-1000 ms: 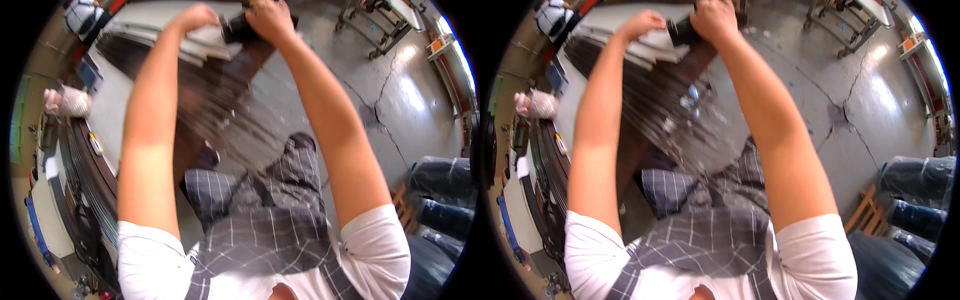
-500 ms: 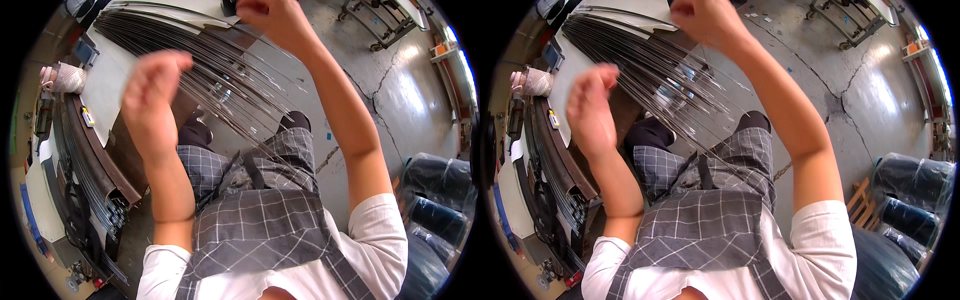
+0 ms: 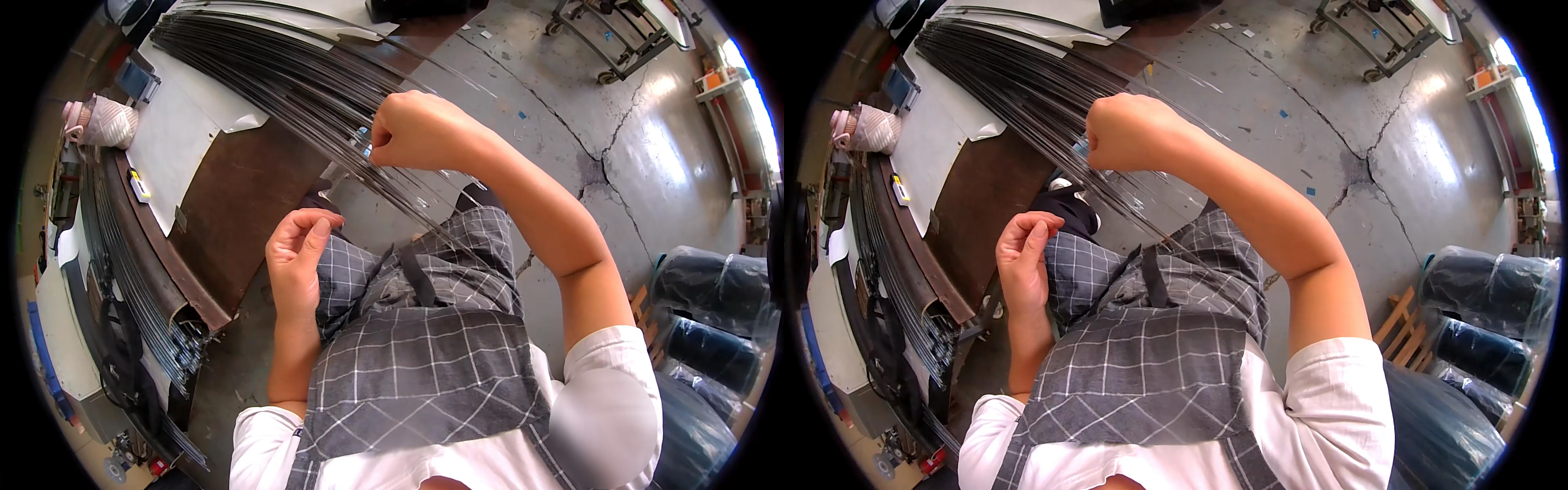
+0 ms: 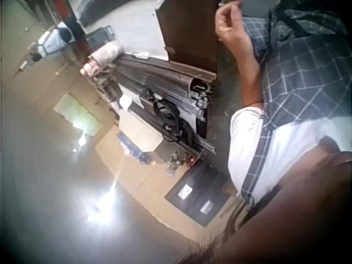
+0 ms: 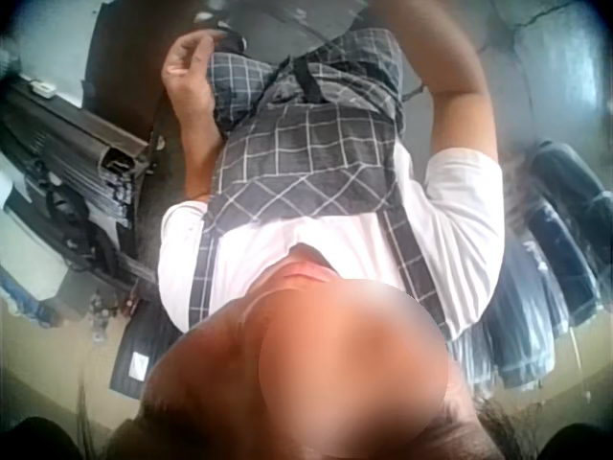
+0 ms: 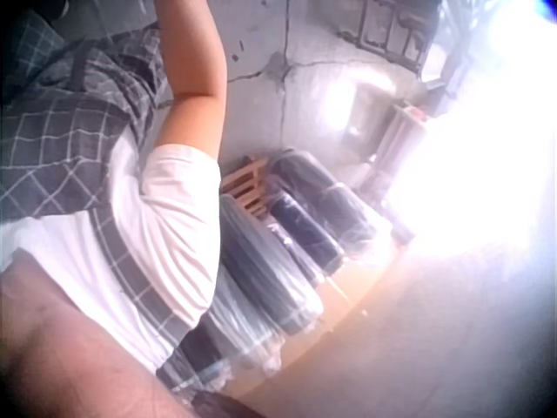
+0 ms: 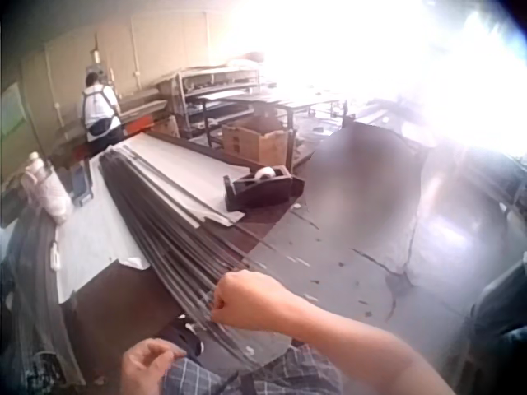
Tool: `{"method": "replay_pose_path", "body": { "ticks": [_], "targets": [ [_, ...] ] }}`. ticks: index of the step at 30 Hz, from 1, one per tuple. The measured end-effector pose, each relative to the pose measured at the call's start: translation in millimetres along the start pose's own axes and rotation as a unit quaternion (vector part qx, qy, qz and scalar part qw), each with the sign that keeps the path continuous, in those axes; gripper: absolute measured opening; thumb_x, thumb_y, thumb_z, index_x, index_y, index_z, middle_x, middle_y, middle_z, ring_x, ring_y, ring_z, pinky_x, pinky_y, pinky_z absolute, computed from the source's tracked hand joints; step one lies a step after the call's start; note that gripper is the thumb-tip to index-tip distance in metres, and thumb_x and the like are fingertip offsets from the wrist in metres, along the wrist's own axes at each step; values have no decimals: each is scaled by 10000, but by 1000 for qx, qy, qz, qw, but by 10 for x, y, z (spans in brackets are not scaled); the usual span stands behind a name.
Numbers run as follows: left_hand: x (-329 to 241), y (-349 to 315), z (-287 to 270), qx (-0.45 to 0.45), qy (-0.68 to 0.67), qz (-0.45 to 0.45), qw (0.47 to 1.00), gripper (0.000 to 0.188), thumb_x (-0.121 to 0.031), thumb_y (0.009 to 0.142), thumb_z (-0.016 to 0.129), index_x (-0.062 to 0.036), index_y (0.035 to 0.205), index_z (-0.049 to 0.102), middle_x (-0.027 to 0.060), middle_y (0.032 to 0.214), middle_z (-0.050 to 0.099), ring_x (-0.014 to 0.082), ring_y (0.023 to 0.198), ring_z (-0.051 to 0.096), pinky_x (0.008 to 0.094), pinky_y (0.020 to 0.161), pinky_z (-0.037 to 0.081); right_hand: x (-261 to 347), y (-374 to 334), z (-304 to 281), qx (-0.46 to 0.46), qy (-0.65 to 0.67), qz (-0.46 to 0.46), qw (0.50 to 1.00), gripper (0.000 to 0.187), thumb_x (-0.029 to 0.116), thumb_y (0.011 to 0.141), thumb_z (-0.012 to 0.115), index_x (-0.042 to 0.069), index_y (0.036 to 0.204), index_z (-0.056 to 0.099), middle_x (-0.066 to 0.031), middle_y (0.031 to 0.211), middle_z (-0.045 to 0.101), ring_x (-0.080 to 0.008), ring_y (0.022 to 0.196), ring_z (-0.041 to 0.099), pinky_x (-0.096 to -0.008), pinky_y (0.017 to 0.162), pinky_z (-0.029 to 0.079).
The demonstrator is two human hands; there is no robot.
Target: The person repeatedly wraps clear adhesive tape around bundles of thin metal rods using a tape dispenser. They pull tape, wrap it around the rods, and tear it off, repeating this process for multiple bundles on a workbench.
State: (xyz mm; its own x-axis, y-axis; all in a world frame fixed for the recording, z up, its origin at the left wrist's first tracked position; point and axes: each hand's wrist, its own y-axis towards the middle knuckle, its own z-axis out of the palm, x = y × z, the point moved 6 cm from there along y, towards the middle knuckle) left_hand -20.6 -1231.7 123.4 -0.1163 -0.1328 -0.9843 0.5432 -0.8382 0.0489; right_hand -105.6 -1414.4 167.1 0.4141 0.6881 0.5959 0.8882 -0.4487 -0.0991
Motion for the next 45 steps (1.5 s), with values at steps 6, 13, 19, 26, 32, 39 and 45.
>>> {"method": "replay_pose_path", "body": {
  "ticks": [6, 13, 19, 26, 32, 39, 45],
  "targets": [
    [108, -22, -51, 6, -22, -25, 999, 106, -106, 853, 613, -3, 879, 625, 48, 863, 643, 76, 808, 553, 211, 753, 411, -31, -184, -123, -42, 57, 15, 997, 184, 175, 701, 645, 3, 762, 667, -101, 624, 609, -173, 552, 568, -285, 541, 462],
    [355, -43, -35, 37, -112, -114, 986, 95, -110, 865, 590, -28, 888, 631, 78, 924, 647, 120, 884, 583, 245, 794, 434, -114, -781, -89, -21, 147, 75, 986, 137, 119, 745, 644, -15, 771, 643, -62, 588, 568, -104, 514, 495, -253, 495, 410],
    [471, 33, 157, 70, -272, -185, 942, 101, -110, 894, 523, -37, 893, 592, 151, 1181, 556, 259, 1110, 531, 376, 933, 424, -456, -1306, -159, -139, 274, 126, 943, 121, 91, 815, 611, -24, 795, 644, -6, 601, 572, -44, 538, 507, -193, 484, 394],
    [384, 316, 222, 71, -410, -165, 894, 112, -134, 886, 542, -50, 922, 607, 110, 1098, 592, 234, 1075, 542, 413, 956, 432, -749, -1844, 61, -206, 410, 174, 871, 120, 98, 833, 610, -13, 815, 652, 2, 614, 574, -44, 530, 506, -180, 482, 396],
    [410, 281, 114, 27, -384, -177, 906, 111, -158, 883, 549, -71, 919, 607, 107, 1135, 583, 240, 1102, 521, 403, 950, 417, -514, -1575, -24, -199, 307, 106, 925, 124, 95, 793, 623, -25, 815, 648, -23, 649, 594, -68, 566, 518, -210, 518, 412],
    [555, -18, 14, 37, -318, -187, 929, 135, -186, 902, 507, -91, 953, 588, 144, 1244, 520, 268, 1215, 437, 399, 987, 364, 204, -211, -45, -68, 124, -10, 990, 159, 147, 710, 650, 5, 782, 665, -89, 649, 614, -138, 582, 560, -273, 559, 454],
    [625, -203, -83, 34, -319, -197, 926, 120, -193, 893, 521, -105, 933, 592, 133, 1249, 516, 249, 1205, 439, 373, 968, 359, 379, 314, 157, -12, -42, 6, 999, 195, 219, 658, 654, 39, 731, 670, -105, 645, 629, -216, 609, 615, -318, 590, 488]
  ]
}}
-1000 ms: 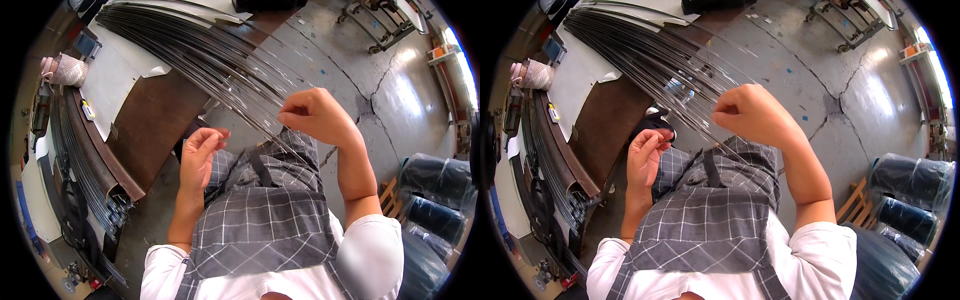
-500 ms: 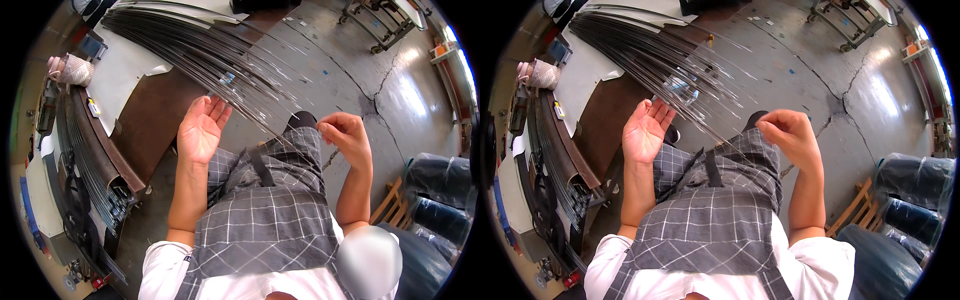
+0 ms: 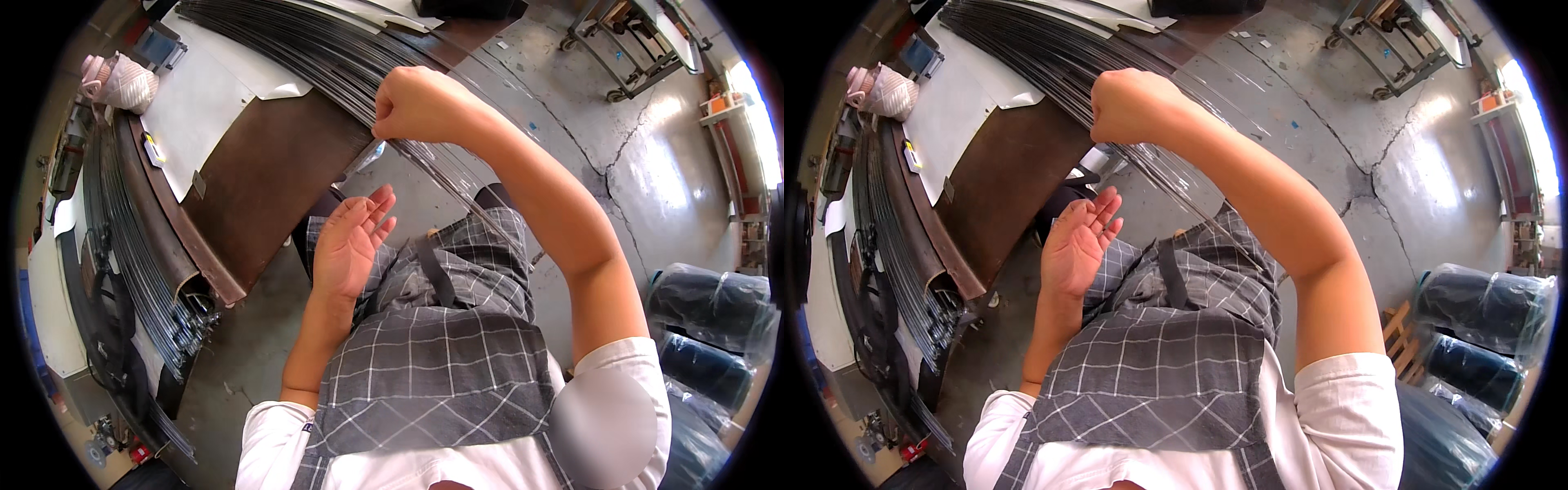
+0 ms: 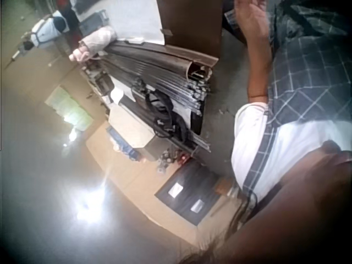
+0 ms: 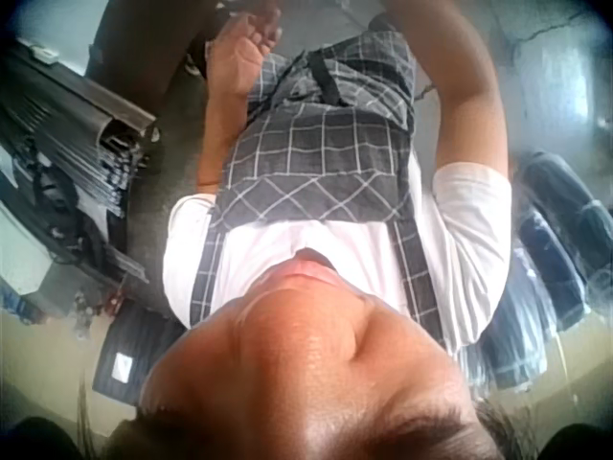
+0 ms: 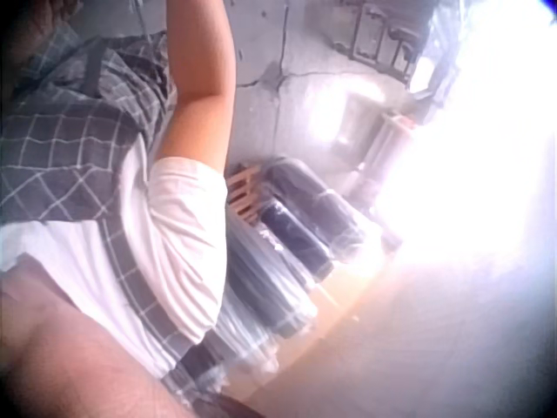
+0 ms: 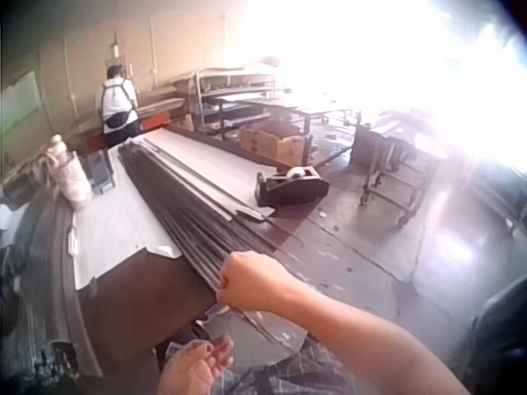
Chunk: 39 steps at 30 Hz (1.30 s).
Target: The person repeatedly wraps clear adhesive tape around bundles of thin metal rods using a tape dispenser. They pull tape, wrap it around the rods, and tear it off, repeating this process for multiple bundles on a workbench.
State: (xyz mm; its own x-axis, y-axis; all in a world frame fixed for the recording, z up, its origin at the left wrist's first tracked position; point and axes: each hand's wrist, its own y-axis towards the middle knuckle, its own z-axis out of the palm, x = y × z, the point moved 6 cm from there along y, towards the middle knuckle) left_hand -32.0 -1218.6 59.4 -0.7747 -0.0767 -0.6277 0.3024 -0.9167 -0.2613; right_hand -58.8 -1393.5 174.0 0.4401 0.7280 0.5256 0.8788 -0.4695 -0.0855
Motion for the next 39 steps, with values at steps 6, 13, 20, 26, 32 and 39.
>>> {"method": "replay_pose_path", "body": {
  "ticks": [6, 13, 20, 26, 32, 39],
  "targets": [
    [-19, -14, -3, 0, 3, 0, 1000, 117, -212, 878, 547, -116, 917, 601, 124, 1217, 541, 239, 1187, 455, 367, 960, 356, 99, 179, 32, 16, -131, 31, 991, 212, 237, 617, 652, 58, 730, 662, -111, 744, 642, -276, 742, 627, -366, 653, 502],
    [-25, 6, 29, 13, 9, 11, 1000, 119, -204, 878, 554, -100, 910, 602, 116, 1148, 582, 228, 1128, 503, 363, 928, 391, 190, 194, 3, 23, -177, 29, 984, 199, 208, 629, 631, 44, 738, 656, -123, 761, 640, -283, 733, 622, -364, 651, 503],
    [-167, 80, 284, 50, 164, 40, 984, 110, -167, 886, 565, -61, 879, 591, 45, 868, 634, 156, 846, 621, 275, 742, 474, 68, -109, 40, 146, 107, 74, 981, 165, 160, 651, 653, 9, 710, 623, -63, 661, 624, -117, 563, 586, -246, 527, 469],
    [-263, 180, 494, 118, 256, 62, 958, 143, -184, 888, 573, -42, 879, 590, 36, 820, 624, 137, 778, 626, 240, 688, 476, 40, -293, 112, 143, 316, 52, 936, 230, 145, 695, 643, -10, 864, 626, -42, 672, 618, -95, 575, 583, -207, 516, 457],
    [-294, 223, 586, 134, 280, 56, 949, 160, -192, 882, 585, -32, 882, 587, 44, 819, 623, 137, 774, 625, 242, 687, 479, -37, -308, 148, 122, 341, 72, 929, 176, 197, 739, 633, 25, 774, 643, -7, 654, 587, -78, 605, 562, -207, 513, 443],
    [-277, 240, 601, 126, 262, 35, 956, 161, -184, 866, 616, -24, 881, 603, 25, 810, 616, 114, 777, 613, 230, 681, 461, -65, -340, 157, 125, 343, 72, 928, 177, 211, 731, 638, 35, 748, 638, 9, 631, 542, -67, 573, 499, -208, 503, 418]
  ]
}}
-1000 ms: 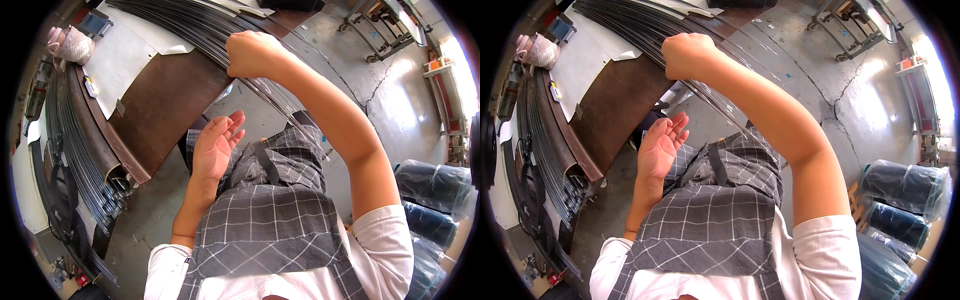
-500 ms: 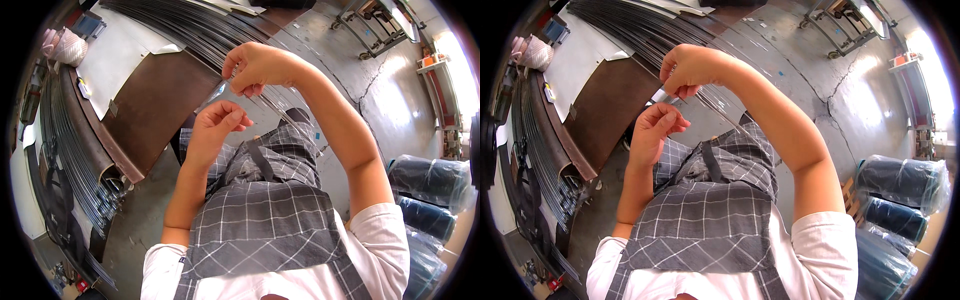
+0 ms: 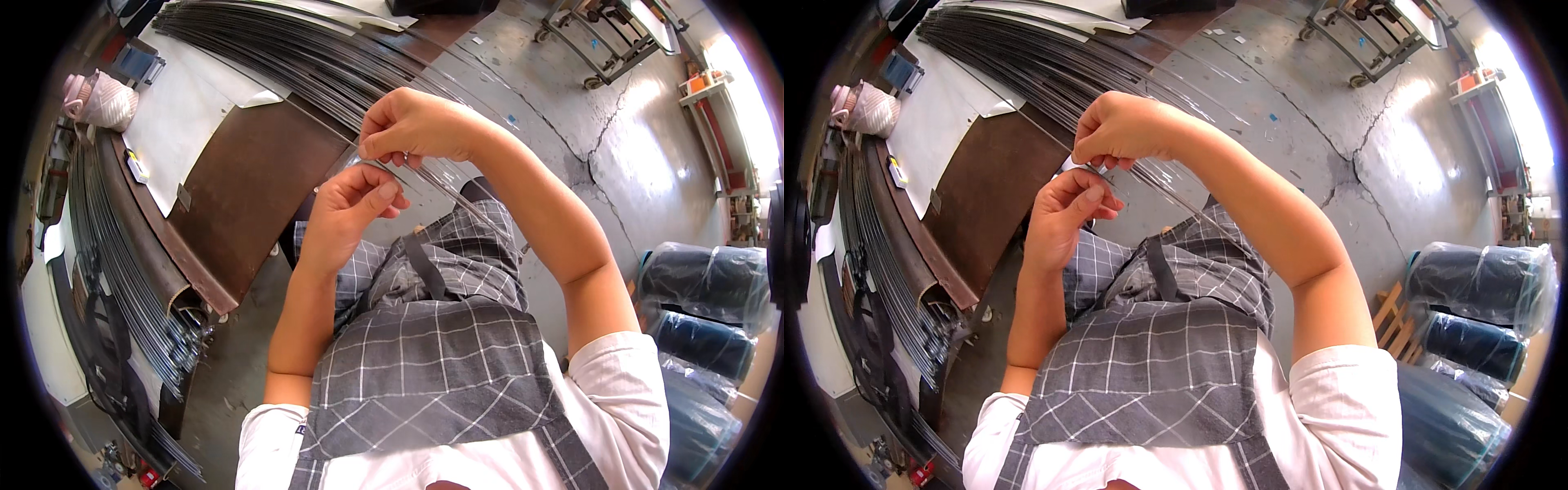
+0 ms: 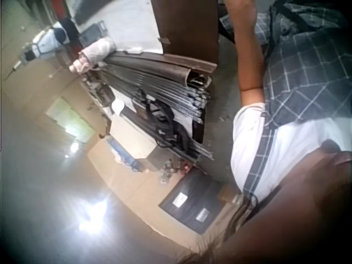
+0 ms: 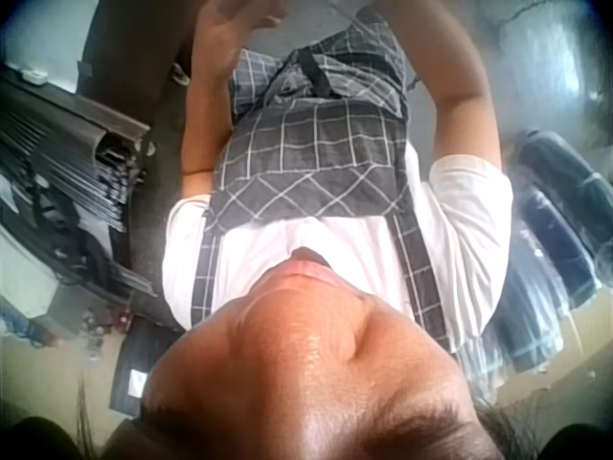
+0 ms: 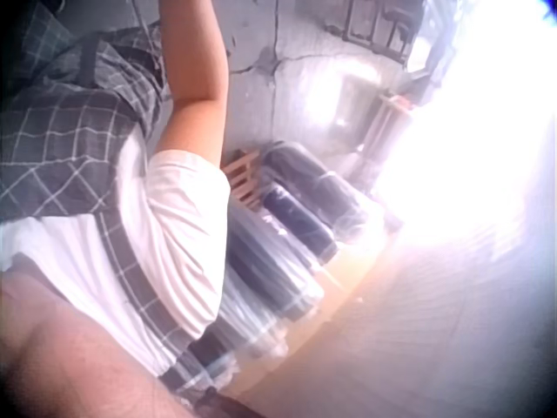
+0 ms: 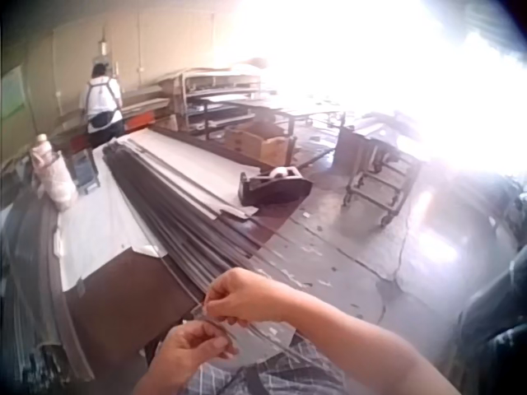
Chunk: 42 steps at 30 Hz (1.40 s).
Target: The person repeatedly wraps clear adhesive tape around bundles of thin metal rods using a tape dispenser. They pull tape, wrap it around the rods, and tear it off, repeating this process for multiple bundles on a workbench.
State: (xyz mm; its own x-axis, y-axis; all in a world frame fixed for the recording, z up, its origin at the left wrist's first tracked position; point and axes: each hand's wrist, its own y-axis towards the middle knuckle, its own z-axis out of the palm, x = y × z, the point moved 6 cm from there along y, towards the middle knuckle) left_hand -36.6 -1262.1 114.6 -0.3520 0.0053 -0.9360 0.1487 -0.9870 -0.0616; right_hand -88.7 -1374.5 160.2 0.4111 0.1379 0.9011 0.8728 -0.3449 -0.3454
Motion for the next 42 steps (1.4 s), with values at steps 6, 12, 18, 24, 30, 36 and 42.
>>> {"method": "replay_pose_path", "body": {
  "ticks": [6, 12, 18, 24, 30, 36, 42],
  "targets": [
    [49, 22, 8, 6, -4, -9, 1000, 159, -176, 862, 622, -18, 882, 603, 23, 813, 616, 120, 770, 617, 232, 671, 473, -19, 0, -14, -1, -4, 3, 1000, 177, 207, 722, 642, 32, 743, 633, 4, 635, 540, -69, 571, 497, -204, 495, 405],
    [86, 43, 3, 6, 4, -4, 1000, 154, -179, 866, 608, -25, 867, 592, 50, 814, 631, 131, 771, 625, 244, 675, 496, -28, 7, -6, 0, -4, 1, 1000, 184, 209, 718, 637, 27, 743, 629, 1, 639, 545, -71, 570, 497, -208, 498, 405],
    [89, 48, 17, -2, -2, 0, 1000, 137, -170, 872, 596, -34, 861, 587, 59, 812, 640, 136, 768, 632, 246, 667, 508, -23, 1, -8, -1, -2, 6, 1000, 178, 205, 717, 631, 27, 735, 632, -2, 634, 548, -76, 567, 500, -217, 504, 417],
    [102, 47, 14, -14, -2, -3, 1000, 139, -174, 871, 598, -36, 855, 591, 56, 808, 638, 133, 753, 632, 250, 665, 508, 17, -23, -9, -13, -16, 9, 1000, 178, 200, 711, 630, 22, 719, 633, -16, 633, 573, -81, 585, 537, -225, 518, 439],
    [115, 35, 15, -33, 11, -33, 999, 142, -178, 865, 598, -36, 873, 601, 53, 816, 637, 153, 783, 644, 255, 628, 510, 4, 15, 25, -8, -24, 3, 1000, 160, 169, 706, 616, 10, 714, 629, -31, 610, 579, -89, 567, 550, -219, 518, 444],
    [147, 5, 47, -66, 1, -71, 995, 278, -245, 845, 583, -45, 1034, 544, 64, 902, 623, 188, 817, 648, 270, 588, 521, 39, 53, 117, 8, -70, -19, 997, 163, 156, 699, 604, -7, 705, 615, -52, 616, 598, -97, 575, 571, -234, 528, 461],
    [92, -97, 25, -86, 2, -41, 995, 306, -253, 823, 543, -44, 1045, 514, 65, 883, 590, 183, 827, 626, 292, 606, 535, 125, 36, 134, 18, -75, -25, 997, 161, 177, 687, 618, 17, 688, 619, -27, 590, 569, -87, 538, 519, -232, 486, 404]
  ]
}}
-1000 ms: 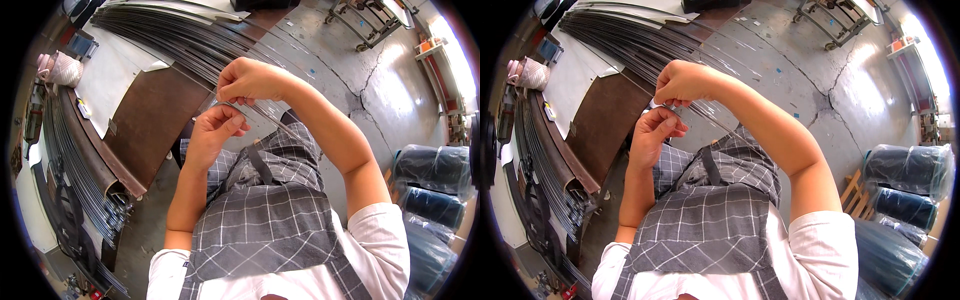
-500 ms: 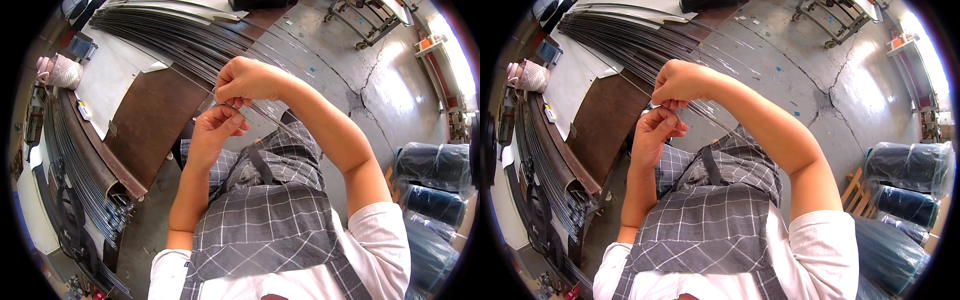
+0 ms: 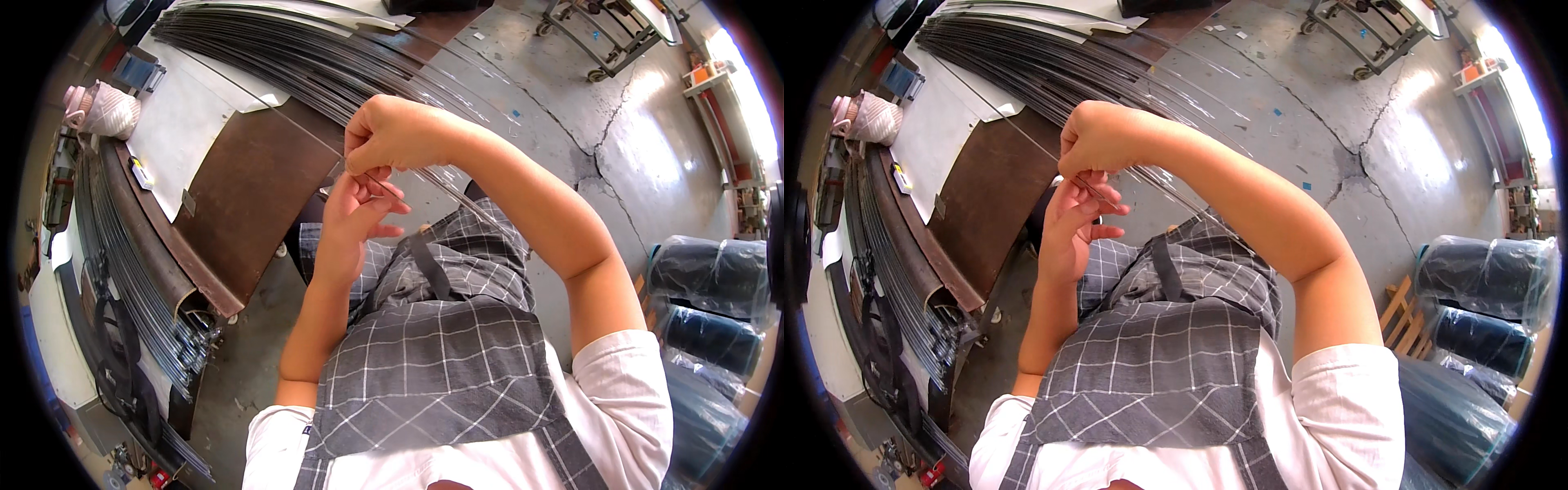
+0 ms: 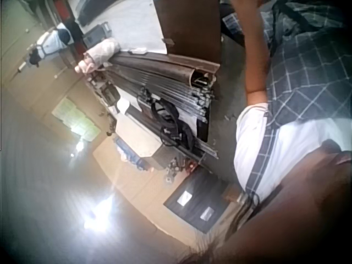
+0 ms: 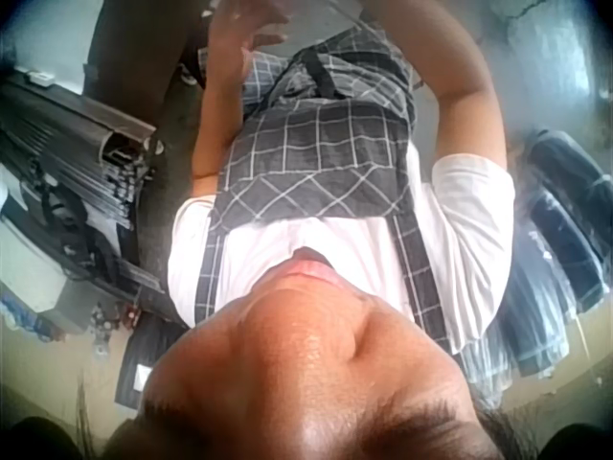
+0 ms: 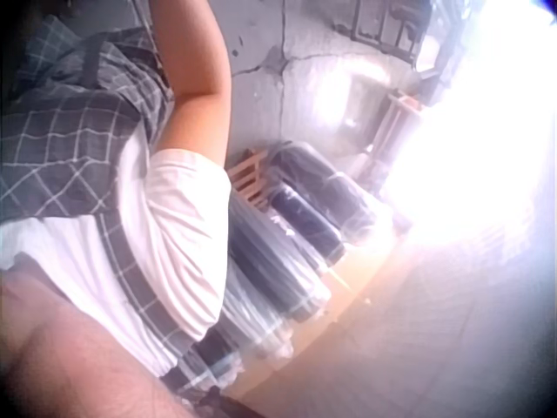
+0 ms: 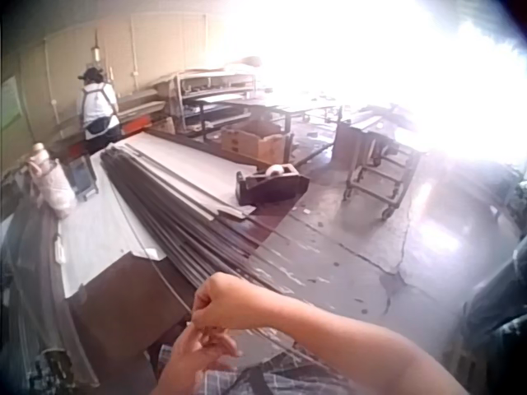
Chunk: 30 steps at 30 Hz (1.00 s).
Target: The person repeatedly wraps clear adhesive tape around bundles of thin metal rods using a tape dispenser. They pull tape, wrap it around the rods, and tear it off, repeating this process for multiple bundles on a workbench.
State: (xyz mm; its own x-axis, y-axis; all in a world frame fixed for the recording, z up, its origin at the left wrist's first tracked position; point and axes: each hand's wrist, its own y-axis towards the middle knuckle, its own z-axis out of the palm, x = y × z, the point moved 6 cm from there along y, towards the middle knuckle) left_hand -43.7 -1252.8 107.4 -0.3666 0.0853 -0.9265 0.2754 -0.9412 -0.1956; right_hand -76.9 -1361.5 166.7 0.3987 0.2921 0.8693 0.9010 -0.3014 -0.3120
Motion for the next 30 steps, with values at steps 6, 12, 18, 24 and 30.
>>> {"method": "replay_pose_path", "body": {
  "ticks": [6, 12, 18, 24, 30],
  "targets": [
    [104, -74, -96, 35, -94, 6, 995, 290, -285, 892, 453, -13, 905, 550, 73, 832, 587, 174, 797, 612, 302, 620, 543, 0, 11, 9, -6, 0, 10, 1000, 167, 190, 683, 637, 25, 669, 612, -23, 576, 555, -87, 524, 492, -233, 471, 364],
    [108, -79, -92, 31, -93, 13, 995, 256, -249, 912, 472, -14, 864, 563, 79, 801, 594, 163, 747, 617, 296, 605, 548, 1, 5, 14, -2, -9, 26, 1000, 173, 199, 683, 647, 28, 685, 618, -28, 585, 567, -87, 527, 498, -230, 478, 368],
    [180, -69, -122, 27, -112, 13, 993, 123, -145, 879, 565, -27, 887, 597, 77, 788, 609, 156, 719, 620, 280, 587, 546, -39, 19, 9, 8, 10, 26, 1000, 172, 196, 718, 654, 27, 709, 622, -31, 607, 587, -85, 556, 539, -226, 505, 415],
    [230, -56, -125, 51, -130, -1, 990, 125, -145, 877, 577, -24, 897, 602, 73, 805, 617, 162, 739, 628, 279, 597, 549, -82, 34, 16, 45, 31, 20, 998, 163, 188, 746, 641, 26, 728, 627, -20, 630, 594, -86, 581, 557, -226, 526, 433],
    [250, -43, -137, 72, -132, 3, 989, 117, -134, 872, 584, -19, 887, 604, 69, 849, 617, 166, 758, 635, 286, 614, 556, -102, 25, 64, 70, 64, 23, 995, 188, 211, 767, 619, 24, 761, 634, -12, 671, 604, -82, 614, 562, -229, 536, 437]
  ]
}}
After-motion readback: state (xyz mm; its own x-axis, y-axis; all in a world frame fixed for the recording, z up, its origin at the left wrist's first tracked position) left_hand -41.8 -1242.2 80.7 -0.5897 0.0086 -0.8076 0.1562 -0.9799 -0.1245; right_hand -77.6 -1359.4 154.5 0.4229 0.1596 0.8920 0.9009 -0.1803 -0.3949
